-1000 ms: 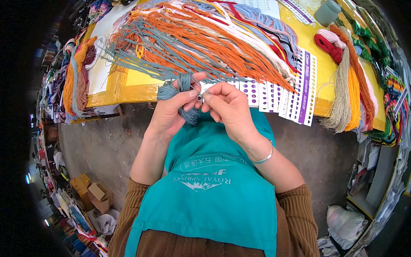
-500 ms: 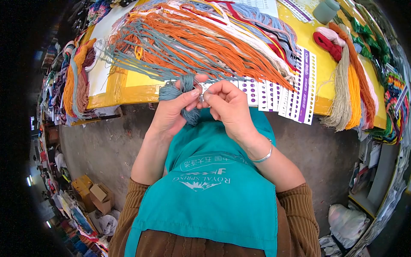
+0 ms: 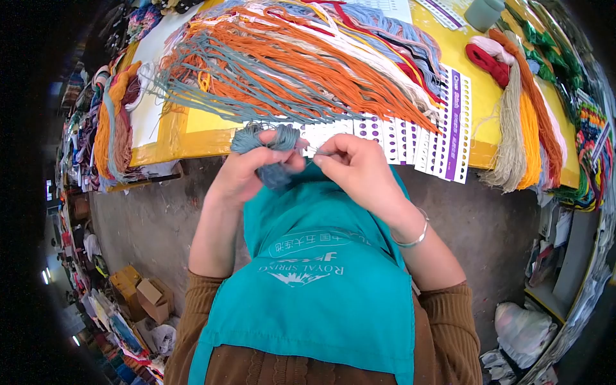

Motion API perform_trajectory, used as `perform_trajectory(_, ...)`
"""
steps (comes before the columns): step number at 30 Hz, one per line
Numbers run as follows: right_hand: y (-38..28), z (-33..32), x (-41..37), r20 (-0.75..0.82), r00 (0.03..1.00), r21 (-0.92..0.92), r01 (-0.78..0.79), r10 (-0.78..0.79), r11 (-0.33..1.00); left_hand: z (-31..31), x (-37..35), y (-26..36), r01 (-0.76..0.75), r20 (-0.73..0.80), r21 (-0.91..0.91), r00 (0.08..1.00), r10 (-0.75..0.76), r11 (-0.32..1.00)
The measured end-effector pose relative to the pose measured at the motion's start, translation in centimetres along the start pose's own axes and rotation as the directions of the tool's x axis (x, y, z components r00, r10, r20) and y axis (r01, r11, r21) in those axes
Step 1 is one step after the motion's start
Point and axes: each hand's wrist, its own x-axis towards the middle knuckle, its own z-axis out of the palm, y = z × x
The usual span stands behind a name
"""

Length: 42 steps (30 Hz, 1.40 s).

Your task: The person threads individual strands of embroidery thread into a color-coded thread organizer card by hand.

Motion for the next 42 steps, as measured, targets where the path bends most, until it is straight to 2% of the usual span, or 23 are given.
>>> perform_trajectory(2,-0.2,-1.1,-1.0,-0.012,0.990,-0.185,0.138,-0.142,0.973,-0.9,-0.6,0.6,0.092,0.109,0.118,0.989,-0.105,0.989)
perform_trajectory(4,-0.9,-2.7,-2.1,0.029,0.989,-0.245,0.150,-0.148,0.958,-3.0,-1.6,0.4,0.173,0.301,-0.133,0.945,-0.126,0.976)
perform_trajectory(6,0.7,-3.2,-2.8,-0.083,0.962,0.246,0.274,-0.262,0.930,-4.4,-2.8,1.3,0.266,0.388,-0.380,0.915,-0.109,0.886)
perform_trajectory(7,1.4,-3.5,-3.2,-0.159,0.943,0.469,0.333,-0.292,0.818,-4.9,-3.7,1.3,0.238,0.331,-0.704,0.944,0.012,0.669)
perform_trajectory(8,1.1,-4.5,-3.7,-0.162,0.969,0.748,0.244,-0.186,0.617,-6.1,-3.9,1.4,0.214,0.408,-0.797,0.881,0.242,0.565)
perform_trajectory(9,0.9,-5.4,-4.3,-0.188,0.971,0.903,0.230,-0.147,0.364,-6.6,-4.4,1.9,0.050,0.317,-0.834,0.858,0.404,0.549)
perform_trajectory(11,1.9,-8.5,-5.9,-0.213,0.959,0.954,0.245,-0.186,0.171,-6.8,-6.9,4.5,-0.205,-0.026,-0.911,0.895,0.445,0.359)
perform_trajectory(13,2.9,-13.3,-7.9,-0.263,0.941,0.923,0.310,-0.214,0.226,-9.5,-9.5,6.5,-0.401,-0.231,-0.866,0.850,0.474,0.299)
perform_trajectory(16,5.5,-22.6,-12.9,-0.654,0.756,0.599,0.536,-0.022,0.595,-20.0,-16.2,7.8,-0.653,-0.477,-0.654,0.748,0.461,0.383)
perform_trajectory(18,7.5,-30.6,-17.6,-0.869,0.489,0.348,0.489,0.079,0.800,-24.5,-20.2,9.2,-0.871,-0.877,-0.161,0.342,0.338,0.463)
perform_trajectory(19,8.1,-34.7,-20.2,-0.942,0.317,0.241,0.411,0.110,0.879,-30.2,-24.3,9.4,-0.862,-0.761,-0.332,0.484,0.431,0.383)
perform_trajectory(21,8.5,-41.2,-24.5,-0.995,-0.090,-0.061,0.203,-0.044,0.977,-32.8,-27.2,9.3,-0.846,-0.641,-0.452,0.529,0.556,0.283)
perform_trajectory(23,6.6,-43.7,-27.2,-0.959,-0.114,-0.274,0.146,-0.259,0.950,-27.7,-26.6,10.8,-0.912,-0.689,-0.351,0.406,0.601,0.213)
perform_trajectory(24,5.3,-44.3,-27.3,-0.949,-0.065,-0.316,0.166,-0.309,0.934,-26.9,-26.1,11.0,-0.897,-0.643,-0.385,0.430,0.633,0.218)
perform_trajectory(26,3.3,-43.5,-25.3,-0.829,0.263,-0.391,0.357,-0.493,0.848,-20.7,-21.6,10.7,-0.797,-0.446,-0.532,0.552,0.705,0.287)
perform_trajectory(27,1.8,-41.3,-22.5,-0.676,0.291,-0.682,0.099,-0.677,0.724,-17.1,-18.5,10.1,-0.734,-0.335,-0.594,0.597,0.729,0.328)
perform_trajectory(29,-0.2,-36.1,-15.8,-0.432,0.428,-0.894,-0.092,-0.794,0.438,-11.3,-13.0,8.1,-0.575,-0.212,-0.752,0.673,0.709,0.321)
perform_trajectory(31,-1.2,-30.7,-10.3,-0.526,0.560,-0.728,0.092,-0.640,0.679,-5.3,-8.3,6.2,-0.397,-0.105,-0.854,0.763,0.637,0.336)
perform_trajectory(32,-1.9,-27.7,-8.0,-0.601,0.663,-0.454,0.176,-0.447,0.873,-3.7,-6.4,4.8,-0.327,-0.049,-0.881,0.783,0.620,0.343)
perform_trajectory(35,-3.7,-20.6,-3.9,-0.179,0.907,-0.387,0.292,-0.381,0.875,0.6,-1.0,1.1,-0.148,0.139,-0.855,0.857,0.496,0.497)
perform_trajectory(37,-3.1,-16.5,-1.8,0.010,0.938,-0.182,0.343,-0.347,0.922,3.0,1.4,-0.5,-0.087,0.145,-0.693,0.956,0.256,0.716)
perform_trajectory(39,-3.3,-13.8,-1.3,0.158,0.942,-0.140,0.317,-0.294,0.938,6.0,3.6,-1.1,-0.046,0.054,-0.335,0.996,0.068,0.941)
perform_trajectory(42,-3.0,-11.9,-1.0,0.255,0.947,-0.018,0.207,-0.196,0.978,9.7,5.7,-1.9,-0.064,0.002,-0.109,0.998,0.065,0.992)
